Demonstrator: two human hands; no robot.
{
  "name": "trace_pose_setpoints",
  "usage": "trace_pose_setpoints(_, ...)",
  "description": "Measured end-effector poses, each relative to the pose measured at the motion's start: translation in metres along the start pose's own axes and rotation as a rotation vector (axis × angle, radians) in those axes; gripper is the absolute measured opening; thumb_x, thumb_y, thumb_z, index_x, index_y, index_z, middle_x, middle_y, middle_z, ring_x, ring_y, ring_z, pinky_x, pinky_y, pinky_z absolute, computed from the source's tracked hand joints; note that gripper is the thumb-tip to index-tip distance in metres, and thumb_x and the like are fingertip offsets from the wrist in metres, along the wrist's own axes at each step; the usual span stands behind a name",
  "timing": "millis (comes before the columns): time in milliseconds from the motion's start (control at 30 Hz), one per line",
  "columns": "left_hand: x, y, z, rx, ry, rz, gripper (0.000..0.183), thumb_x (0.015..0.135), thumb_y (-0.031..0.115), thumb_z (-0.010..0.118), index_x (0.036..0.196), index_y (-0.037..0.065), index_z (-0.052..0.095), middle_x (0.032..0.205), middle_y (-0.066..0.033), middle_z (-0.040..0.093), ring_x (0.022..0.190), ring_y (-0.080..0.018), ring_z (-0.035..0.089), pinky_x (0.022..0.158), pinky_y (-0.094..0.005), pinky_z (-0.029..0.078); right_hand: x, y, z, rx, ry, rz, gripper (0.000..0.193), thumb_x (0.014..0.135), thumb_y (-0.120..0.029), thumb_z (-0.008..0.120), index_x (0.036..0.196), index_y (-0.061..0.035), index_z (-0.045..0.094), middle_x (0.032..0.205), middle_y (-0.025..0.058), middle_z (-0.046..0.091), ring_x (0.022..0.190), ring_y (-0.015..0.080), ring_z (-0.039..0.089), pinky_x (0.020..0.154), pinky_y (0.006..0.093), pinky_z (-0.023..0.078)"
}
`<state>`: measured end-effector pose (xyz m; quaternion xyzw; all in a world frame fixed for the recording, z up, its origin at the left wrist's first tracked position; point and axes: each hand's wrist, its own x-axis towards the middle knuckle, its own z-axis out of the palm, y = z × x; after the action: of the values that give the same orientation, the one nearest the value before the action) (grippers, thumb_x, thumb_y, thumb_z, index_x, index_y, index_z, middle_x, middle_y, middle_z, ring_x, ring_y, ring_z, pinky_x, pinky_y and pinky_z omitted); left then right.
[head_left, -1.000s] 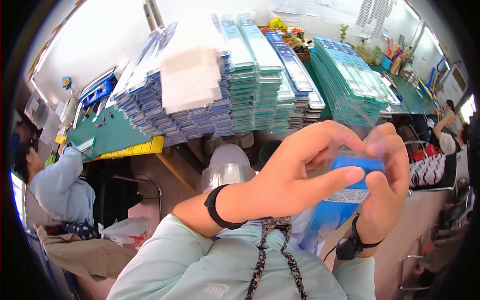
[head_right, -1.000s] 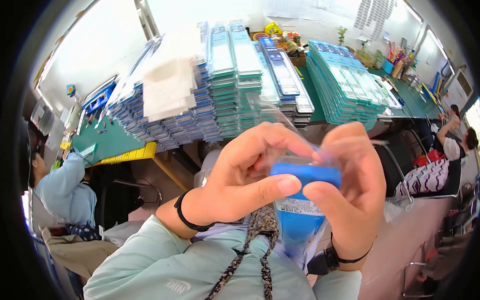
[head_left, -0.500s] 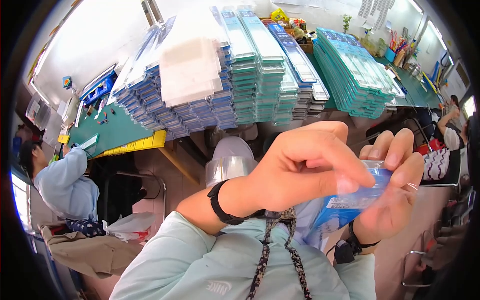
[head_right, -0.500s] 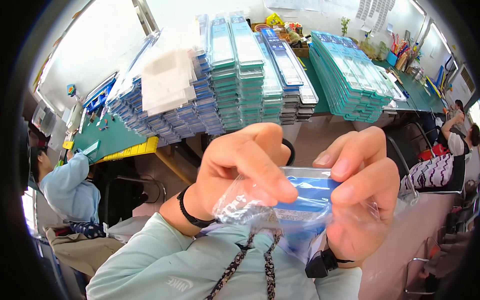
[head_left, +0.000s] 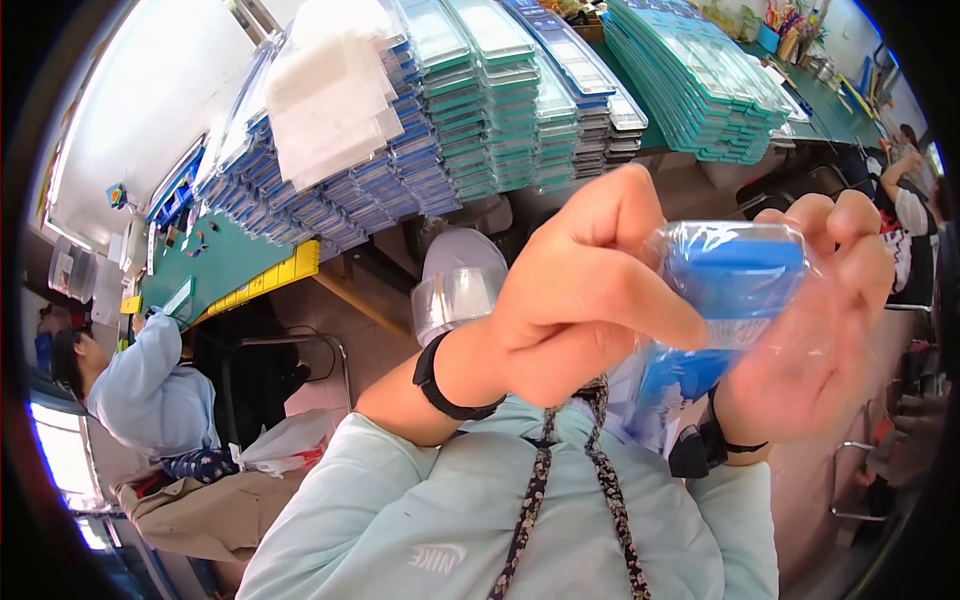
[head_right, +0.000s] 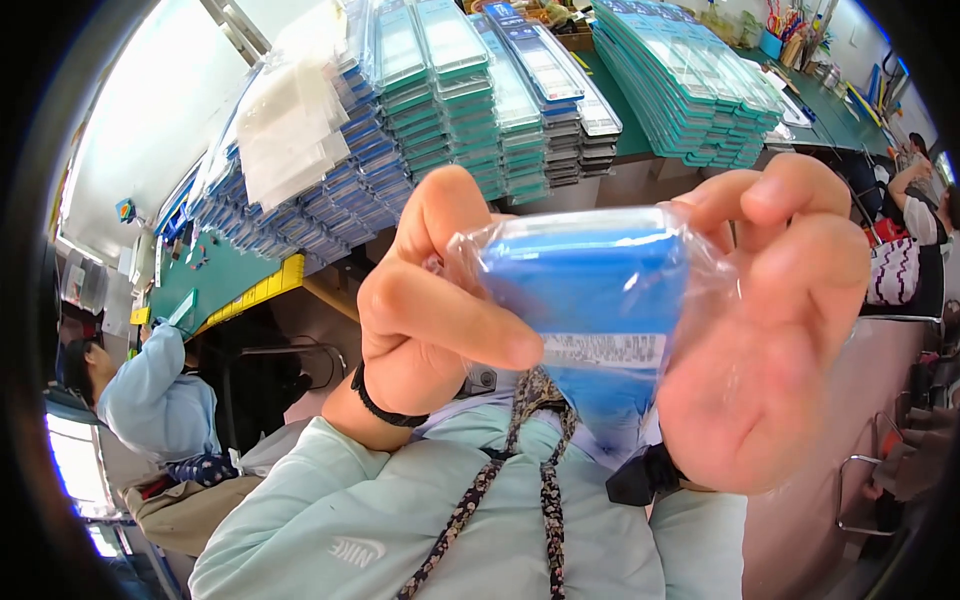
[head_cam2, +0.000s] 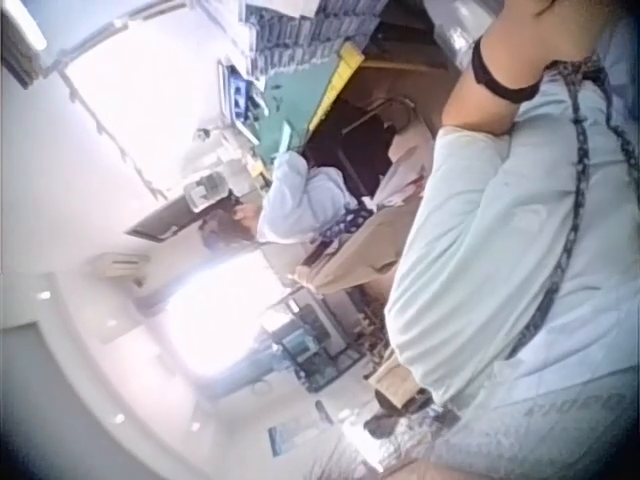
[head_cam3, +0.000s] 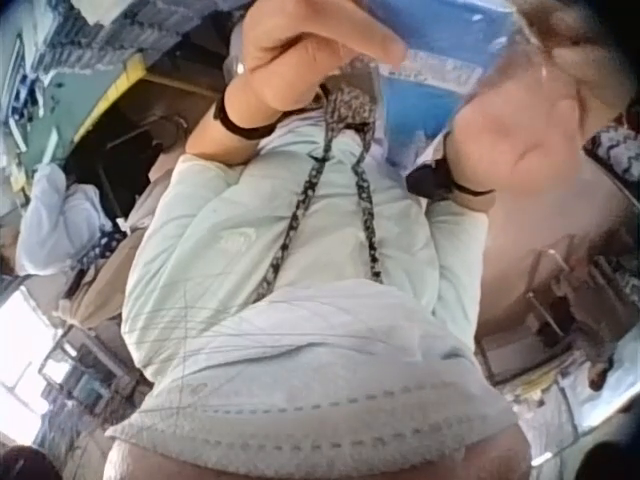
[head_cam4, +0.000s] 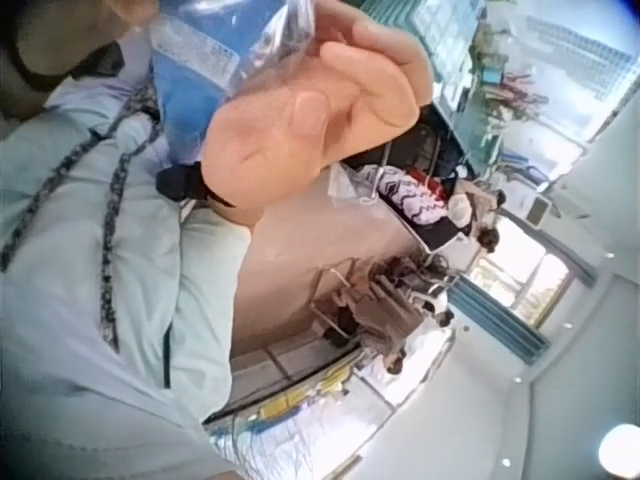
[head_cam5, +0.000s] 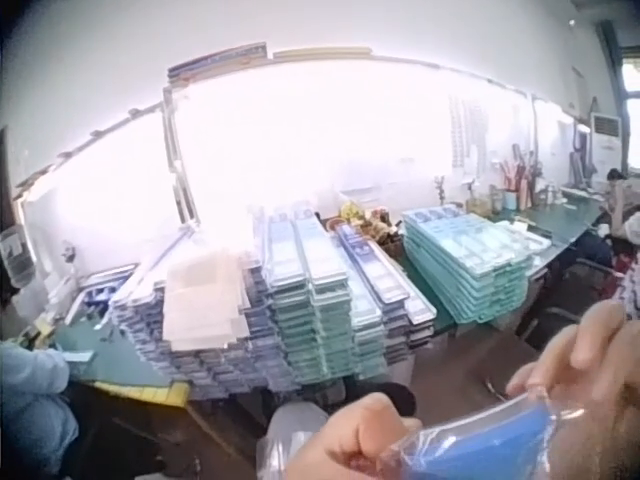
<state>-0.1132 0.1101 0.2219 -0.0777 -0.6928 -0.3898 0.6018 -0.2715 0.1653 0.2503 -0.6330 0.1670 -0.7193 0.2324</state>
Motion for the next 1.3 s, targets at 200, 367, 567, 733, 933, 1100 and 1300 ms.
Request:
trace_pose_setpoints(200,0.0,-0.007,-0.002,-0.027,-0.007,0.009,0.015,0.073,0.003,0.056,0.081,0.007,0.068,0.078,-0.0023,0.039,0.071,-0.0162,0.037,0.062,-0.0252,0.031,-0.017,0.011,-0.006,-0.337,0.087,-0.088,0.026,0.095,-0.03,0.037,0.089,-0.0045,0.041,0.1,0.0107,0.042,0.087,0.0183,0.046,0.081,0.0309,0.039)
trace_pose_setpoints(367,-0.003,-0.008,0.001,-0.12,0.03,-0.001,0.013,0.073,0.001,0.057,0.076,0.007,0.067,0.079,-0.0028,0.041,0.072,-0.0152,0.039,0.063,-0.0241,0.032,-0.021,0.006,-0.006,-0.588,0.052,-0.033,0.024,0.094,-0.025,0.039,0.085,-0.0029,0.041,0.094,0.0102,0.044,0.082,0.017,0.045,0.077,0.0288,0.037)
trace_pose_setpoints(567,-0.001,-0.01,0.001,-0.101,0.017,-0.054,0.01,0.072,0.002,0.057,0.071,0.007,0.065,0.078,-0.003,0.043,0.074,-0.0154,0.041,0.064,-0.0243,0.033,-0.024,0.009,-0.014,-0.576,0.044,-0.008,0.025,0.096,-0.022,0.036,0.09,-0.0001,0.047,0.094,0.0098,0.046,0.082,0.0149,0.046,0.075,0.0279,0.037)
trace_pose_setpoints(733,0.0,-0.016,-0.003,-0.051,-0.013,-0.02,0.01,0.069,0.002,0.056,0.066,0.008,0.063,0.078,-0.0036,0.044,0.073,-0.0156,0.041,0.062,-0.0244,0.032,-0.025,0.009,-0.013,-0.53,0.055,0.04,0.027,0.097,-0.022,0.033,0.094,0.0003,0.048,0.095,0.009,0.048,0.082,0.0138,0.047,0.075,0.0275,0.038)
trace_pose_setpoints(933,0.002,-0.017,-0.007,0.187,-0.034,0.083,0.019,0.075,-0.002,0.055,0.063,0.013,0.061,0.078,-0.0025,0.036,0.067,-0.0153,0.037,0.058,-0.0253,0.03,-0.03,0.004,-0.011,-0.548,0.112,0.179,0.027,0.099,-0.024,0.033,0.097,-0.0016,0.048,0.092,0.0057,0.051,0.081,0.011,0.049,0.076,0.0243,0.04)
trace_pose_setpoints(1100,-0.002,-0.018,-0.004,0.419,0.024,0.209,0.02,0.063,-0.004,0.055,0.064,0.014,0.064,0.073,-0.0002,0.033,0.068,-0.016,0.034,0.057,-0.0253,0.026,-0.032,0.004,-0.008,-0.471,0.238,0.209,0.029,0.099,-0.026,0.035,0.102,-0.0018,0.05,0.094,0.0056,0.054,0.082,0.0107,0.051,0.076,0.0236,0.041)
trace_pose_setpoints(1300,-0.014,-0.032,0.01,0.556,0.245,0.223,0.01,0.074,0.001,0.055,0.079,0.006,0.062,0.076,-0.0035,0.039,0.07,-0.0173,0.036,0.058,-0.0257,0.027,-0.027,0.011,-0.01,-0.431,0.298,0.195,0.03,0.1,-0.026,0.035,0.104,-0.0009,0.052,0.099,0.0055,0.055,0.087,0.0107,0.052,0.079,0.0236,0.042)
